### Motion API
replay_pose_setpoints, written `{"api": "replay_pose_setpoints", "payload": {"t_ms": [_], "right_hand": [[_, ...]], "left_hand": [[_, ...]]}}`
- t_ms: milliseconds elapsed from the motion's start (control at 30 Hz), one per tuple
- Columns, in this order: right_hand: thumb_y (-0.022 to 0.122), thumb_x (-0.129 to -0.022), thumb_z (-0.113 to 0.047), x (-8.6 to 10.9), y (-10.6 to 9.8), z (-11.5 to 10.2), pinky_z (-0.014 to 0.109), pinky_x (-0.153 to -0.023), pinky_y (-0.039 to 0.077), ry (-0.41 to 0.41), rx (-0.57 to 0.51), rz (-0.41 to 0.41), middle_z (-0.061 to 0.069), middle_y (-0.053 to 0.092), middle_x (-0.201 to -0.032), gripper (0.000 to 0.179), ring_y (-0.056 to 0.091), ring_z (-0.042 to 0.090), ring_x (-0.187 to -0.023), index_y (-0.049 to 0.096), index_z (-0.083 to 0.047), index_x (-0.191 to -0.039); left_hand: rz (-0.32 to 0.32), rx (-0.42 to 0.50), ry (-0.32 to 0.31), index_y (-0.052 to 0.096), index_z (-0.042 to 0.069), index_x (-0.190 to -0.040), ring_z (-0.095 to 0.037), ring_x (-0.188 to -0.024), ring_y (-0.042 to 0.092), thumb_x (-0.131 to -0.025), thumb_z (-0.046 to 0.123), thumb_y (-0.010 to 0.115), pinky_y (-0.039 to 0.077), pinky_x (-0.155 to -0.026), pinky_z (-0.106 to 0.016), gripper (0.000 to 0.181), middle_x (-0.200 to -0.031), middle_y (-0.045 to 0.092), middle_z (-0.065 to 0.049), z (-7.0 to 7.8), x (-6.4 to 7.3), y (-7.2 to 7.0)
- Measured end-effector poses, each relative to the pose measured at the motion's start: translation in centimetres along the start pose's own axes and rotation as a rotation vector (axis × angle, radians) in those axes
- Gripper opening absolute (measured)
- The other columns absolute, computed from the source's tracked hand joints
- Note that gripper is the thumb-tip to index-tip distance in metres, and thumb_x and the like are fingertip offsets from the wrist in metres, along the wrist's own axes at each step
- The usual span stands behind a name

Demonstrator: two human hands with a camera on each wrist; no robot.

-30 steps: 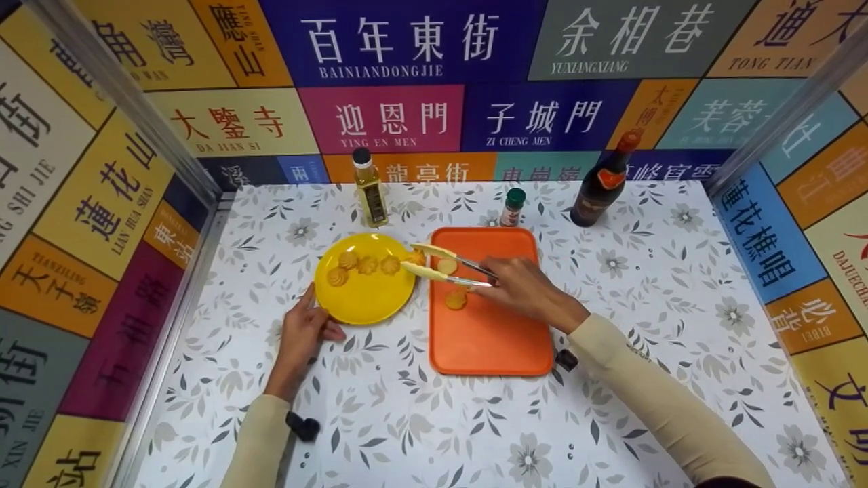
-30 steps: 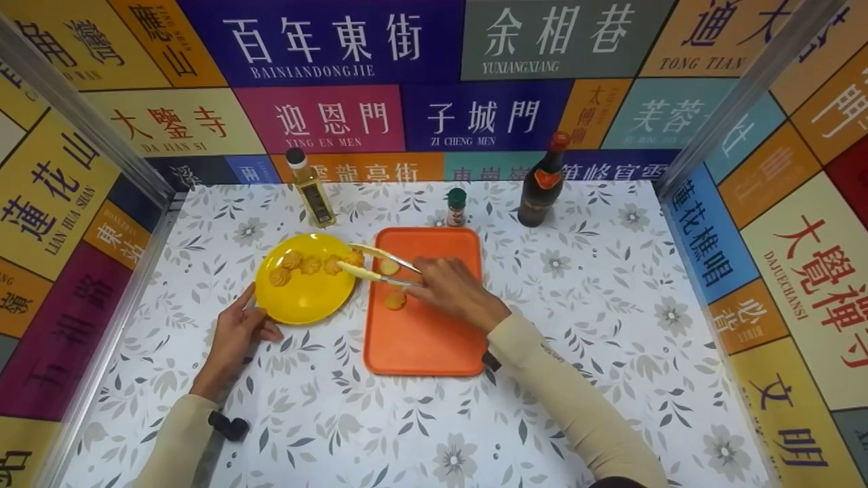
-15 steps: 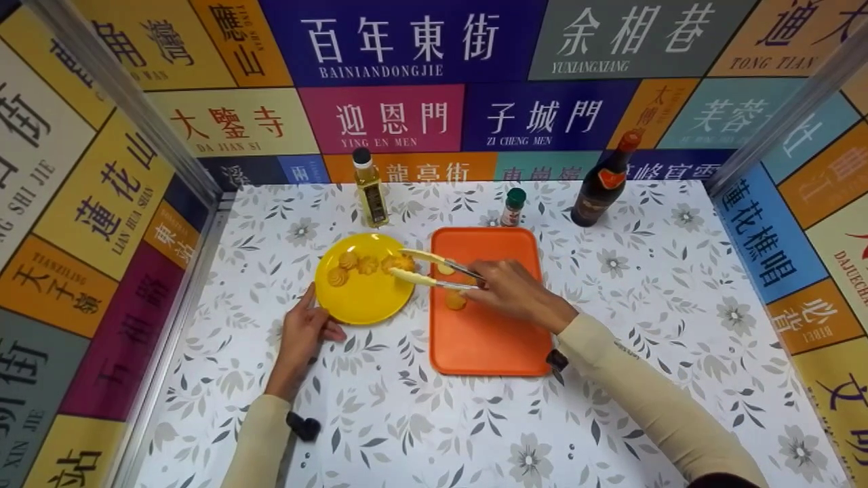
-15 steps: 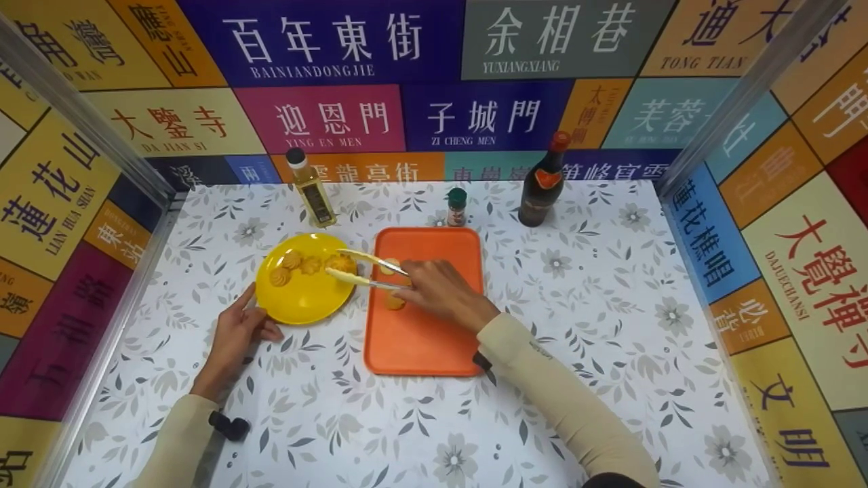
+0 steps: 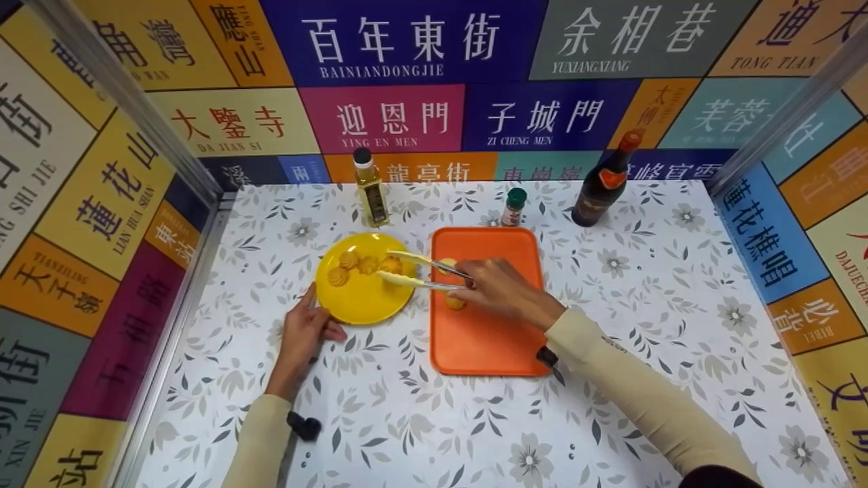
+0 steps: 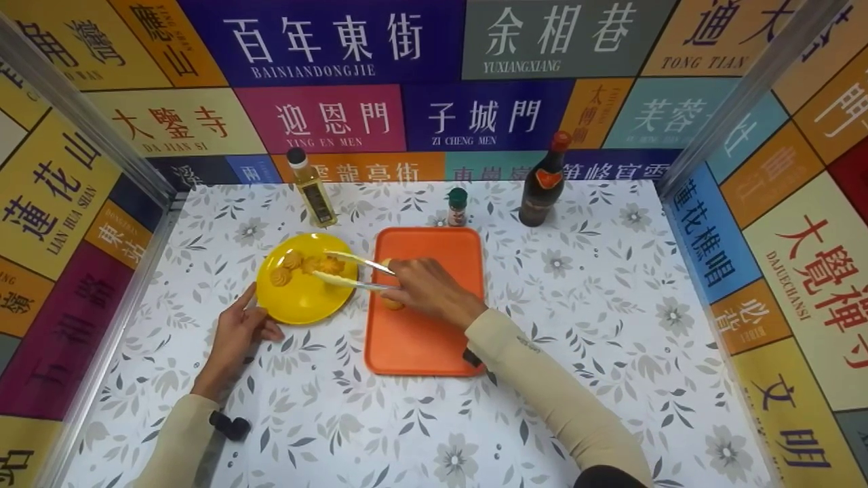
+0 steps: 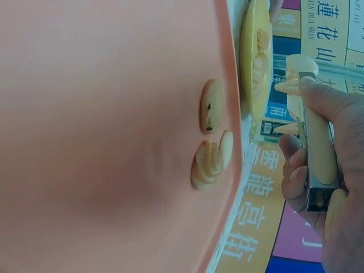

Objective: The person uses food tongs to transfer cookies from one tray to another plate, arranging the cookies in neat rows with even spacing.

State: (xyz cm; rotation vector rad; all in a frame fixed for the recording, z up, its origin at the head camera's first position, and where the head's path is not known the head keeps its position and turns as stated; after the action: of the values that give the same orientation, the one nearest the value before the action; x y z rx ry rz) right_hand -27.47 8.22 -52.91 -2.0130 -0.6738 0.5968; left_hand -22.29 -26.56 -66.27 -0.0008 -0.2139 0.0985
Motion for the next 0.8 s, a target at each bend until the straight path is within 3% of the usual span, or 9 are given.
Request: {"api": "replay_pose_setpoints", "payload": {"t_ms": [200,433,800], "right_hand": [[0.081,-0.103,-0.037,-0.8,0.3,-0.3,0.022,-0.051,0.042,0.009,-0.008,-0.011,-0.001,0.056,-0.076,0.032,0.050,0.012,-0.059,0.071,-0.009,-0.115],[0.082,-0.102,-0.033,-1.3,0.4,-1.0,0.024,-0.051,0.041,-0.037,-0.010,0.006,-0.001,0.055,-0.073,0.033,0.049,0.012,-0.057,0.072,-0.005,-0.116],[0.081,-0.103,-0.033,-2.2,0.9,-1.4,0.023,-0.049,0.042,-0.055,-0.024,0.001,0.001,0.062,-0.077,0.031,0.052,0.010,-0.056,0.073,-0.005,-0.113]], "left_hand": [[-0.002,0.003,0.013,0.026,0.015,-0.176,-0.031,-0.068,0.077,-0.114,0.006,0.053,0.070,-0.071,-0.041,0.069,-0.086,0.074,-0.029,0.2,0.1,0.0],[-0.003,0.017,0.050,0.025,0.009,-0.176,-0.031,-0.065,0.077,-0.112,0.002,0.051,0.070,-0.068,-0.041,0.069,-0.083,0.073,-0.030,0.6,0.3,0.3],[-0.011,0.007,0.027,0.024,0.014,-0.177,-0.031,-0.068,0.077,-0.114,0.006,0.052,0.070,-0.070,-0.042,0.069,-0.087,0.074,-0.031,0.5,0.4,0.3]]}}
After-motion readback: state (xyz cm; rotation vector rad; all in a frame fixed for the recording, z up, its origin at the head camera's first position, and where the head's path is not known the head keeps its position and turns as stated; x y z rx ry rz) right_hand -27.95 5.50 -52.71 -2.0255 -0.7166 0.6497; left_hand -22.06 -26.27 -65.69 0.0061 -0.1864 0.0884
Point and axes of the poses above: each hand's wrist, its own x-axis away from the middle knuckle, its own y-axis out of the palm, z = x × y, the point moved 10 cm from there along -x, towards the middle knuckle
